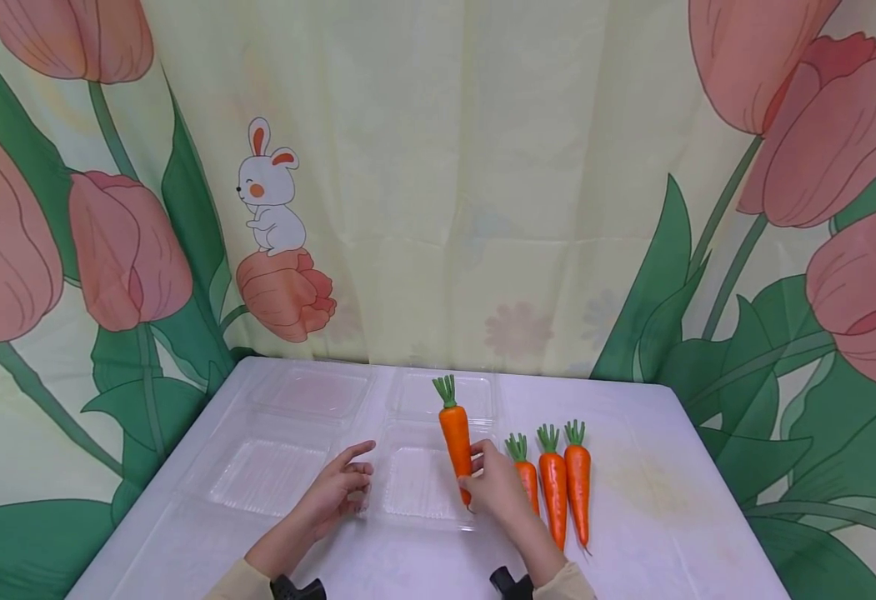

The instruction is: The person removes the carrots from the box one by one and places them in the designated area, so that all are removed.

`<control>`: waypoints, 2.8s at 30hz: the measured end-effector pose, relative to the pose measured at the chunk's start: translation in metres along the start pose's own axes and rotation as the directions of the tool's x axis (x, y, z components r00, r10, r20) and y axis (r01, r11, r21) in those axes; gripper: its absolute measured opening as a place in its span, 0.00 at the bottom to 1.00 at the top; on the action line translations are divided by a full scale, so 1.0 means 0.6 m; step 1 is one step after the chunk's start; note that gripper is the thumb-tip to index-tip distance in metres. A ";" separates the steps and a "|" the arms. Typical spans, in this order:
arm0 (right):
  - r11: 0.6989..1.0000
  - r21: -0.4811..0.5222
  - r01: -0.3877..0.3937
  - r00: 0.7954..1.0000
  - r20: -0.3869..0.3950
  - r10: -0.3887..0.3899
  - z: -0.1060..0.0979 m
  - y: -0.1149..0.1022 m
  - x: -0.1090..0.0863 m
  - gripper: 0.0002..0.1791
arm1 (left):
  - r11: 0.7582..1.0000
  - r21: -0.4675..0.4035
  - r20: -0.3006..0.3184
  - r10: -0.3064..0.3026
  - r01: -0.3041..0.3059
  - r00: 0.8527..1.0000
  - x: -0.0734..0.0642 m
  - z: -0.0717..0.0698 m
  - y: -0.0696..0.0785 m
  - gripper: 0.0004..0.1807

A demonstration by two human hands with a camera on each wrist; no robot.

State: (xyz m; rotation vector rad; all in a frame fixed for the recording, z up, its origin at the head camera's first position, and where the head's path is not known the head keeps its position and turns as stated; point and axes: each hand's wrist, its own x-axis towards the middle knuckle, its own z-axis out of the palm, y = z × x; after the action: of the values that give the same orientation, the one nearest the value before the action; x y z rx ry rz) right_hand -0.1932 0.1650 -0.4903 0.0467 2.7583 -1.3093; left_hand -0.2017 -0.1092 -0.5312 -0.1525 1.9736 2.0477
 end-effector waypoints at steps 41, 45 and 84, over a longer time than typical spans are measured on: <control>0.973 0.096 -0.208 0.978 -0.015 0.210 -0.113 0.054 -0.030 0.33 | 1.000 0.013 0.000 0.002 -0.002 1.000 0.000 0.003 -0.003 0.34; 0.968 0.076 -0.239 0.970 -0.015 0.241 -0.130 0.073 -0.036 0.34 | 1.000 -0.012 0.018 0.000 0.001 1.000 0.003 0.004 -0.003 0.35; 0.906 -0.054 -0.421 0.907 -0.018 0.420 -0.215 0.258 -0.048 0.34 | 1.000 0.004 0.004 -0.004 0.004 1.000 0.001 0.004 -0.005 0.35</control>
State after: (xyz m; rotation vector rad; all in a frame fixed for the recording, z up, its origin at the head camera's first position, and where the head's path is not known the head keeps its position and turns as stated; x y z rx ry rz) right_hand -0.1632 0.3629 -0.5259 0.6073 2.5808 -1.1110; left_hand -0.2012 -0.1066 -0.5341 -0.1518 1.9729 2.0401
